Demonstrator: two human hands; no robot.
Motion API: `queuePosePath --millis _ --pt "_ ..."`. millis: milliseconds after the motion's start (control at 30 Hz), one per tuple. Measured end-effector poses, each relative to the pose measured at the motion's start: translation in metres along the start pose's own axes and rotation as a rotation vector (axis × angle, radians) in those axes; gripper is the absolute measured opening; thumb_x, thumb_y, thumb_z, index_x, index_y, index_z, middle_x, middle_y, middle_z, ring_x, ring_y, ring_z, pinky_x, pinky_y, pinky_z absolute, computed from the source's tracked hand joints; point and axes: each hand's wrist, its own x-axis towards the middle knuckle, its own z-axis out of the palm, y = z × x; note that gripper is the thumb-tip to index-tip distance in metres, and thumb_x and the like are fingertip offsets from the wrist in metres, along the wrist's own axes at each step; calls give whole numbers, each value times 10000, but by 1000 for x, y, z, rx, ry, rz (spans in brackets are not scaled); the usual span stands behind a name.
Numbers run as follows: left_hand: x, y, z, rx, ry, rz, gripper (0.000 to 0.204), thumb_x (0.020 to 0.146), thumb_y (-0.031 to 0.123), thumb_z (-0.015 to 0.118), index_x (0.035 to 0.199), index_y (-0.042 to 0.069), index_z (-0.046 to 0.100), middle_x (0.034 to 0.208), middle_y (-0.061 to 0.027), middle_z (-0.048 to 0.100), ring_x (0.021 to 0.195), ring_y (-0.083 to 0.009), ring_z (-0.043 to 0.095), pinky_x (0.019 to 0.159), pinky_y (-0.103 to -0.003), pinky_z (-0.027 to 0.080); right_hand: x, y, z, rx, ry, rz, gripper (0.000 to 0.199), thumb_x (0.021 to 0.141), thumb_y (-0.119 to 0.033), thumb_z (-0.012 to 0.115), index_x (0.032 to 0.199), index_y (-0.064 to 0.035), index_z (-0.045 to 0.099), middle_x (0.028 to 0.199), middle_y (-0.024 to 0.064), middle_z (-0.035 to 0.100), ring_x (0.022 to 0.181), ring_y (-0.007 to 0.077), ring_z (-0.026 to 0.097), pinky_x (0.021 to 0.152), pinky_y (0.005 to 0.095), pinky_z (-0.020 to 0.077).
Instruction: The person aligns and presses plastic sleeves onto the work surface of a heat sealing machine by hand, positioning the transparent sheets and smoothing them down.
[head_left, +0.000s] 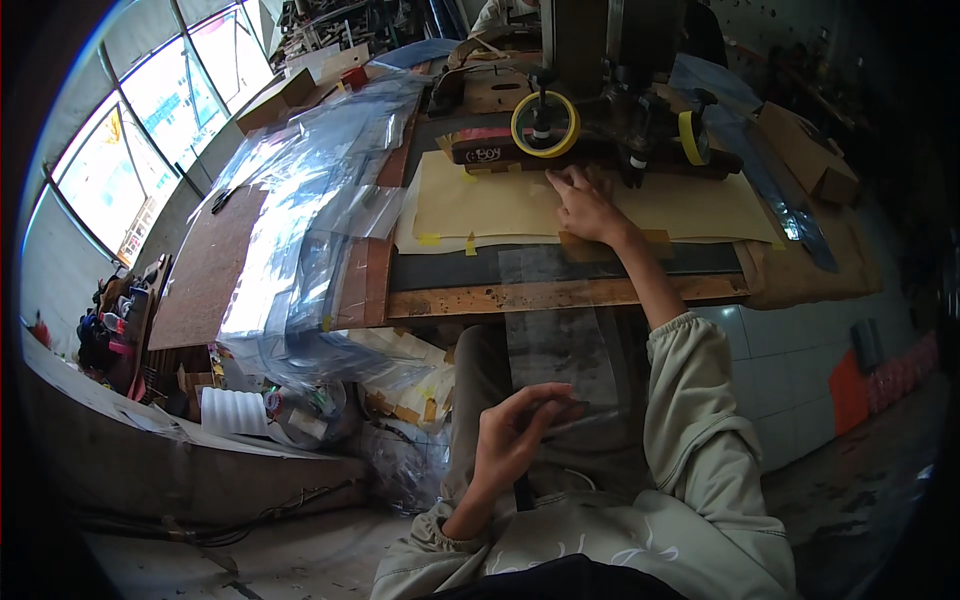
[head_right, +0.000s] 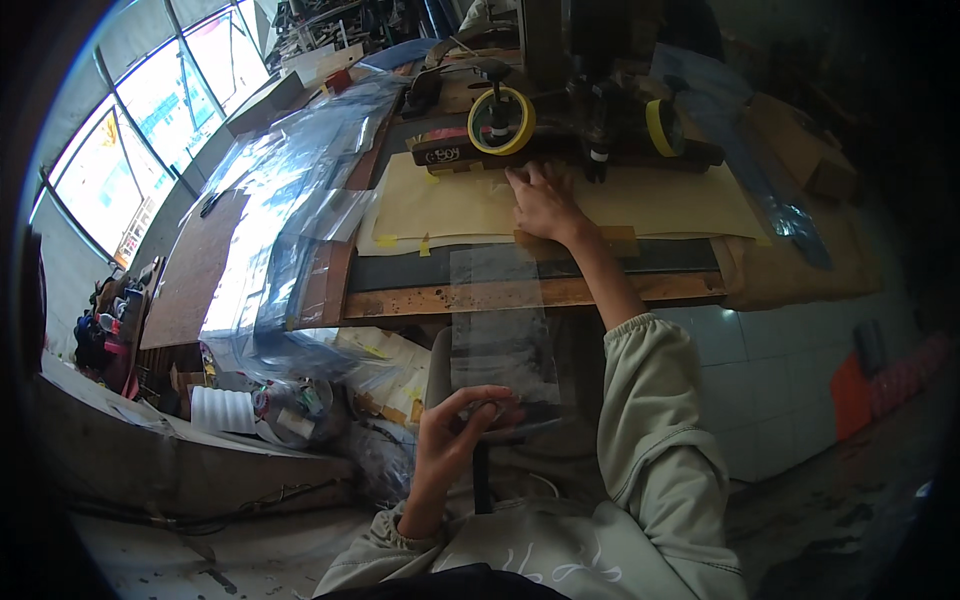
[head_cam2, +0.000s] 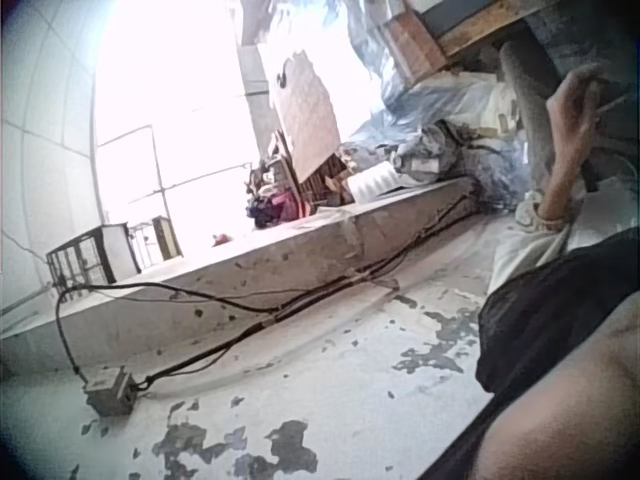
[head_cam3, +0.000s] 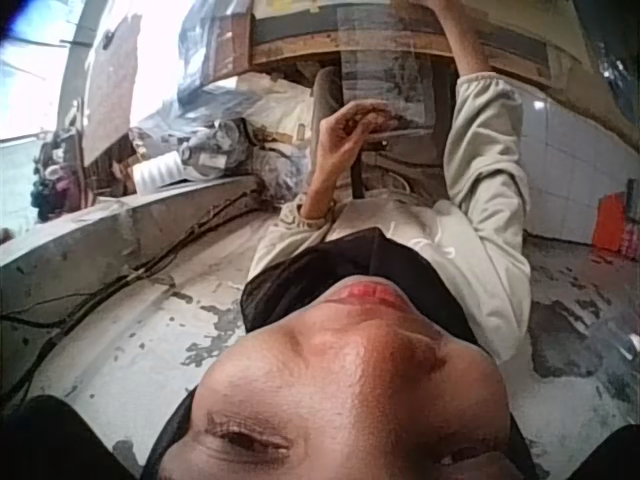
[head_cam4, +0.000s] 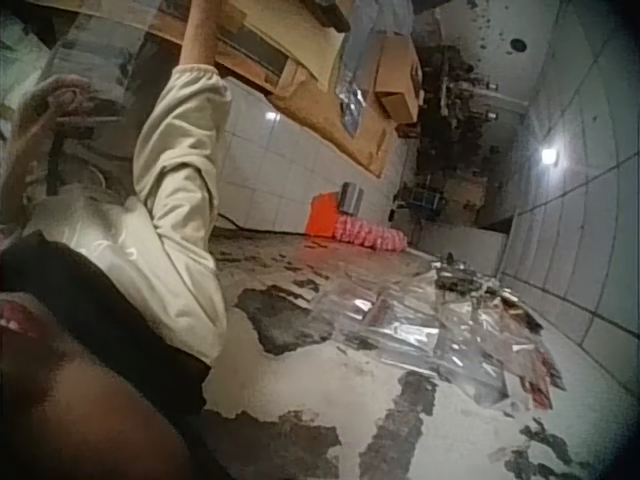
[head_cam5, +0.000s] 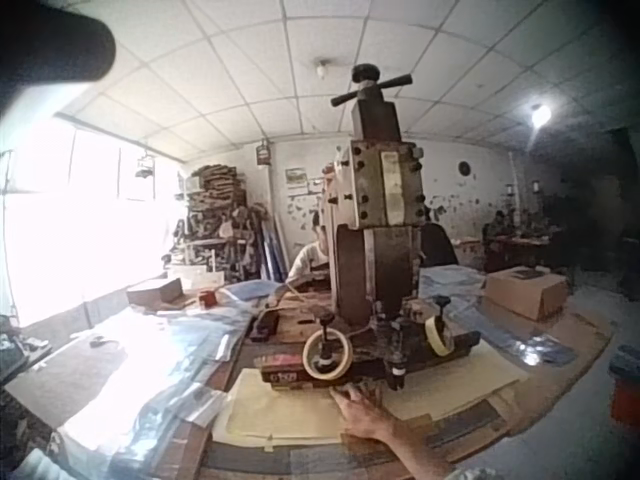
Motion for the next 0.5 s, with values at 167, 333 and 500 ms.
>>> queuePosePath --millis 167,333,500 --pt "1 -3 1 -3 2 -23 196 886 -39 460 1049 -76 562 970 -125 619 945 -189 608 853 -281 503 5 -1 -10 22 120 -106 452 675 -10 507 1108 -120 574 1028 53 489 967 258 422 902 461 291" --pt "2 -8 -3 -5 6 1 199 883 -37 462 1051 -68 566 964 -119 625 939 -180 610 840 -272 501 -16 -13 -30 -165 130 -218 389 711 -2 545 1076 -130 590 967 84 520 980 253 474 914 468 332" --pt "3 -9 1 19 22 -29 202 884 -34 462 1052 -60 571 948 -113 634 934 -170 613 815 -254 497 -48 -23 -21 -2 -53 -12 308 825 -177 534 1087 -15 541 1179 141 521 1113 287 484 927 479 379"
